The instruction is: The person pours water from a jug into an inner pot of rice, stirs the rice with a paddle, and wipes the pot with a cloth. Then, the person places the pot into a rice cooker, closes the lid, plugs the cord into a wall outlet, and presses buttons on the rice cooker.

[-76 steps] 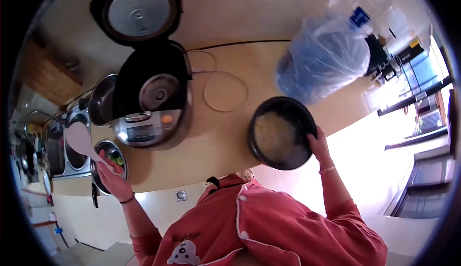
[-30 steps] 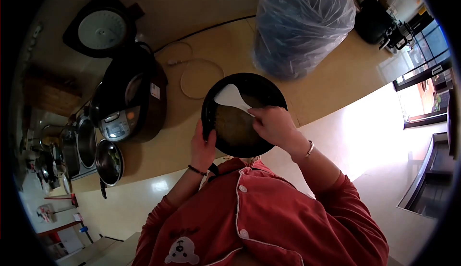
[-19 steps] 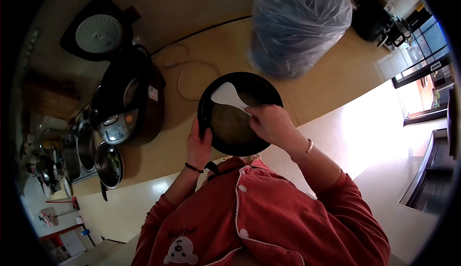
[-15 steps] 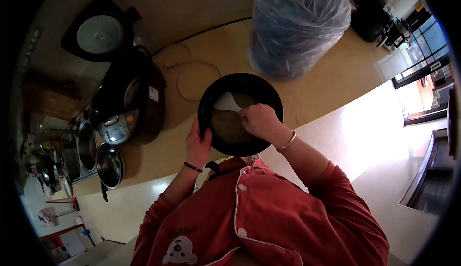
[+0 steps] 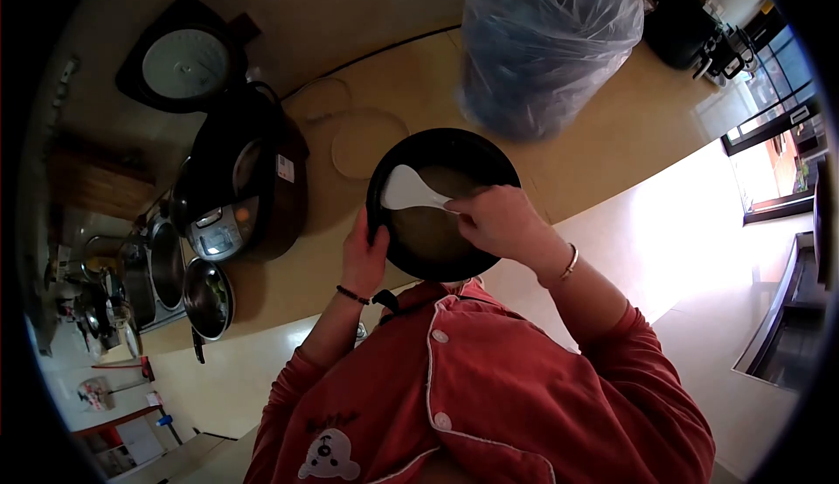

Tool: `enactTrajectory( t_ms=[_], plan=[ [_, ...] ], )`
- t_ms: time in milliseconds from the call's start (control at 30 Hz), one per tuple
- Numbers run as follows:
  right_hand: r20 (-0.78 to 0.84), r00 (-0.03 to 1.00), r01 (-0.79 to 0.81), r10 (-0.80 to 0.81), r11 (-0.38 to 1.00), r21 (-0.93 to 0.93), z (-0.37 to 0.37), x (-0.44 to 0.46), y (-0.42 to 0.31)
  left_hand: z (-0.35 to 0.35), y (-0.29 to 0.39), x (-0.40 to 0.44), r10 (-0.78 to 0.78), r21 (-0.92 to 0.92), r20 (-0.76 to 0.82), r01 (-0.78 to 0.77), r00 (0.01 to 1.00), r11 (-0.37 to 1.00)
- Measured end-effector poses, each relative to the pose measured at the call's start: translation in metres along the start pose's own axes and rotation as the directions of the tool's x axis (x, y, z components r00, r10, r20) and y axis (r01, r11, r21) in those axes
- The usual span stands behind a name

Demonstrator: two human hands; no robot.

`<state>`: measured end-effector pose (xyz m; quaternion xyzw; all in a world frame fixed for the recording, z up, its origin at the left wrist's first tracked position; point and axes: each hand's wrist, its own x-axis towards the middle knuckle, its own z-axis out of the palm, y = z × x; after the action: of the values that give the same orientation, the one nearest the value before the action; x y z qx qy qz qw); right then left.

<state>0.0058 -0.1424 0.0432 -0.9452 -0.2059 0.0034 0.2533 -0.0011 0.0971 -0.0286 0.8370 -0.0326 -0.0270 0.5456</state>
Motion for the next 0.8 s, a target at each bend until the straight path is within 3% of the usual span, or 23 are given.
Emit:
enactTrajectory(
  t_ms=[33, 100, 133, 200, 233, 300, 433, 500, 533, 600, 633, 700, 733, 800],
  plan=[
    [0.003, 1.000, -0.003, 0.003, 1.000, 0.003, 0.002, 0.002, 0.002, -0.001, 0.001, 0.001, -0.005, 0.001, 0.003, 0.005, 1.000, 1.000],
    [0.133, 0.983, 0.141, -0.123, 0.981, -0.132, 0.012, 0.013, 0.007, -0.006, 0.006, 0.004, -0.023, -0.010, 0.064, 0.024, 0.998, 1.000],
    [0.127, 0.985, 0.137, -0.120, 0.982, -0.130, 0.019, 0.016, 0.011, -0.008, 0.006, 0.005, -0.020, -0.006, 0.068, 0.021, 0.997, 1.000],
    [0.265, 0.963, 0.114, -0.043, 0.960, -0.257, 0.034, 0.022, 0.019, -0.013, 0.004, 0.012, -0.129, -0.051, 0.158, 0.138, 0.979, 0.989],
    [0.263, 0.964, 0.111, -0.042, 0.961, -0.255, 0.021, 0.020, 0.015, -0.014, -0.001, 0.015, -0.129, -0.047, 0.160, 0.138, 0.979, 0.989],
    [0.135, 0.987, 0.110, -0.090, 0.984, -0.142, -0.012, 0.010, 0.002, -0.012, -0.017, 0.015, -0.182, -0.240, 0.175, 0.221, 0.968, 0.945],
    [0.138, 0.988, 0.102, -0.075, 0.974, -0.204, 0.010, 0.018, 0.009, -0.012, -0.015, 0.016, -0.223, -0.340, 0.195, 0.279, 0.955, 0.898],
    [0.307, 0.951, 0.094, 0.027, 0.923, -0.373, 0.032, 0.022, 0.012, -0.015, -0.015, 0.020, -0.248, -0.357, 0.223, 0.316, 0.943, 0.879],
    [0.305, 0.952, 0.092, 0.027, 0.924, -0.371, 0.023, 0.019, 0.011, -0.015, -0.013, 0.021, -0.248, -0.353, 0.223, 0.315, 0.943, 0.881],
    [0.123, 0.992, 0.053, -0.034, 0.986, -0.158, -0.001, 0.009, 0.008, -0.016, -0.006, 0.020, -0.307, -0.358, 0.245, 0.381, 0.919, 0.853],
    [0.127, 0.991, 0.051, -0.031, 0.987, -0.155, 0.001, 0.009, 0.010, -0.017, -0.003, 0.020, -0.312, -0.356, 0.248, 0.386, 0.917, 0.851],
    [0.166, 0.972, 0.199, -0.169, 0.963, -0.184, 0.004, 0.012, 0.014, -0.017, 0.002, 0.023, -0.298, -0.385, 0.285, 0.394, 0.911, 0.835],
    [0.162, 0.972, 0.196, -0.167, 0.963, -0.183, 0.012, 0.013, 0.014, -0.018, -0.001, 0.024, -0.296, -0.382, 0.287, 0.393, 0.911, 0.837],
    [0.363, 0.928, 0.230, -0.087, 0.899, -0.372, 0.029, 0.021, 0.015, -0.021, -0.008, 0.028, -0.296, -0.341, 0.315, 0.398, 0.902, 0.852]
  ],
)
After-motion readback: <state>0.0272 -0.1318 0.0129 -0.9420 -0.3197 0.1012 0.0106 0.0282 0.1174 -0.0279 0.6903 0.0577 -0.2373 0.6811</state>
